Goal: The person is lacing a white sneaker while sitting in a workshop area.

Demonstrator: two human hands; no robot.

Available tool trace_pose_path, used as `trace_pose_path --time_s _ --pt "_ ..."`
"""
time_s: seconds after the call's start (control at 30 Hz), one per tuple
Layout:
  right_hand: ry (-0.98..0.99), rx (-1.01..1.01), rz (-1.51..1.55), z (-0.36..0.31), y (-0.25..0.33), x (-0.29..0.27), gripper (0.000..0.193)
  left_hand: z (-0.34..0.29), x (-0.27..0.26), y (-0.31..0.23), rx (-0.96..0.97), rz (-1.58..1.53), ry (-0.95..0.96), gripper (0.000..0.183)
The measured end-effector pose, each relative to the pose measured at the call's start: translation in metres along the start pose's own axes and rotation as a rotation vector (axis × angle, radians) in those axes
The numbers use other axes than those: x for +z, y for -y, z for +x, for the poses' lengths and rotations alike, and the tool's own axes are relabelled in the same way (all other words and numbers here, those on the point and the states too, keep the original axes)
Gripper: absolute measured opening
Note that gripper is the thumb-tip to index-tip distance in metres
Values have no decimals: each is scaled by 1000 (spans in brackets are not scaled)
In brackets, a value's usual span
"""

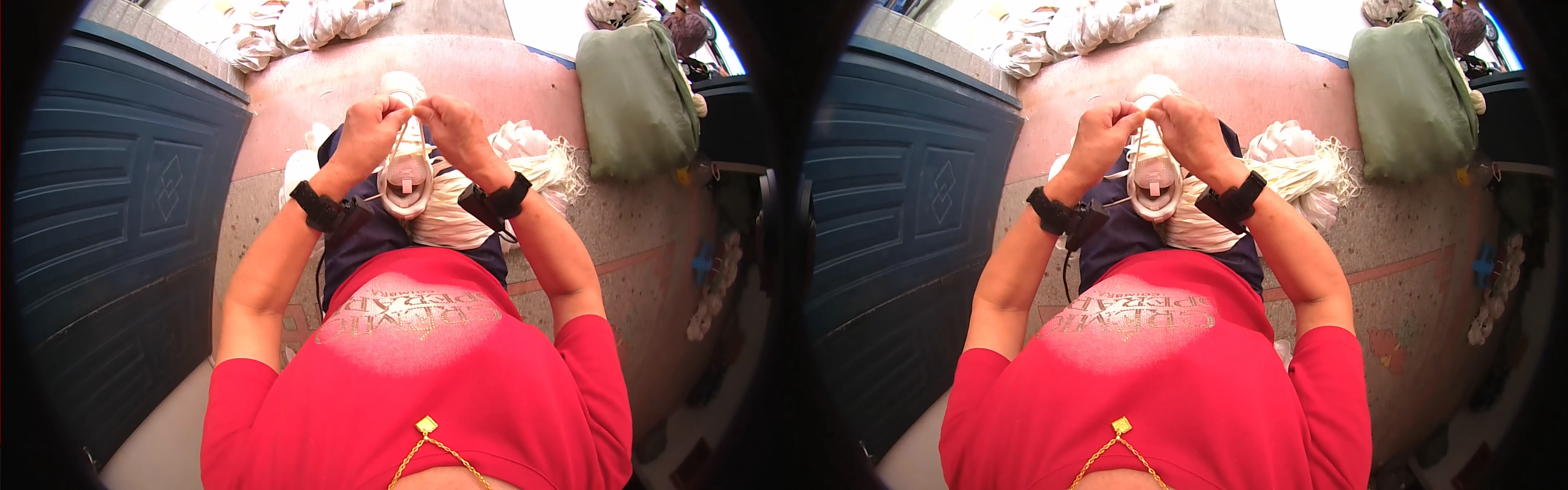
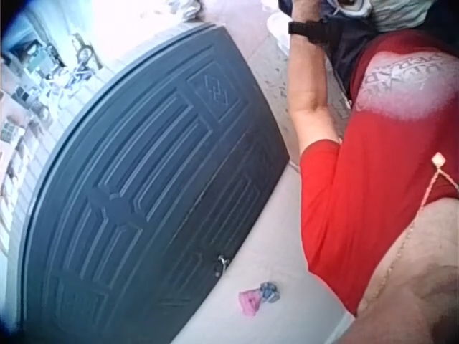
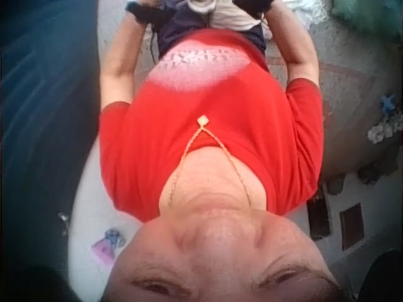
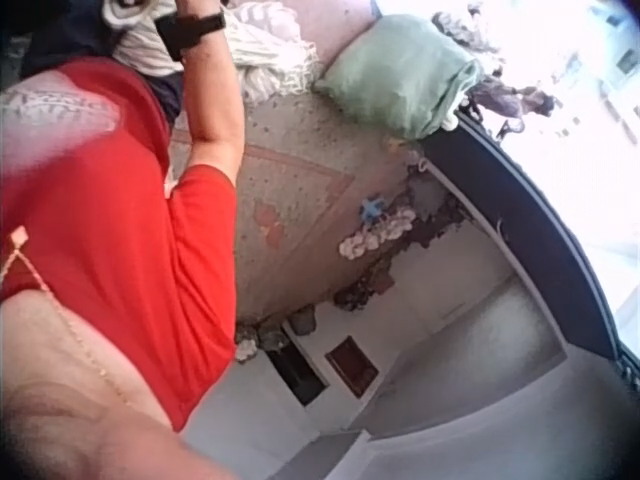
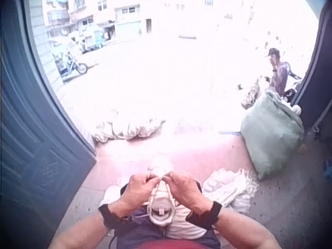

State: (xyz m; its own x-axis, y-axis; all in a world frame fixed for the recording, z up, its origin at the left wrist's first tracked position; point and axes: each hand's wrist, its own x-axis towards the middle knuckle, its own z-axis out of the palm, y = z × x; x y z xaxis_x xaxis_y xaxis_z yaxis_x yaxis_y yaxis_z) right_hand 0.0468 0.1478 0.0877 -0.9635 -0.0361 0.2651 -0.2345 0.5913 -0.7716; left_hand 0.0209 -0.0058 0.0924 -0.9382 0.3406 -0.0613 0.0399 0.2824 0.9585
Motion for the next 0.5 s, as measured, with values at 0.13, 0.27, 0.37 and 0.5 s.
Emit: trace_pose_path --time_s 0.13,0.27,0.37,0.5 --pt "176 232 38 19 1 -8 29 16 -4 5 -139 -186 96 15" --pt "-48 211 -44 16 -56 -18 25 16 -44 62 -108 231 -97 26" --pt "140 322 -129 -10 -71 -51 17 -11 -103 129 -236 551 -204 31" --pt "228 214 -126 -53 -85 -40 15 -73 -153 225 -486 989 -151 39"
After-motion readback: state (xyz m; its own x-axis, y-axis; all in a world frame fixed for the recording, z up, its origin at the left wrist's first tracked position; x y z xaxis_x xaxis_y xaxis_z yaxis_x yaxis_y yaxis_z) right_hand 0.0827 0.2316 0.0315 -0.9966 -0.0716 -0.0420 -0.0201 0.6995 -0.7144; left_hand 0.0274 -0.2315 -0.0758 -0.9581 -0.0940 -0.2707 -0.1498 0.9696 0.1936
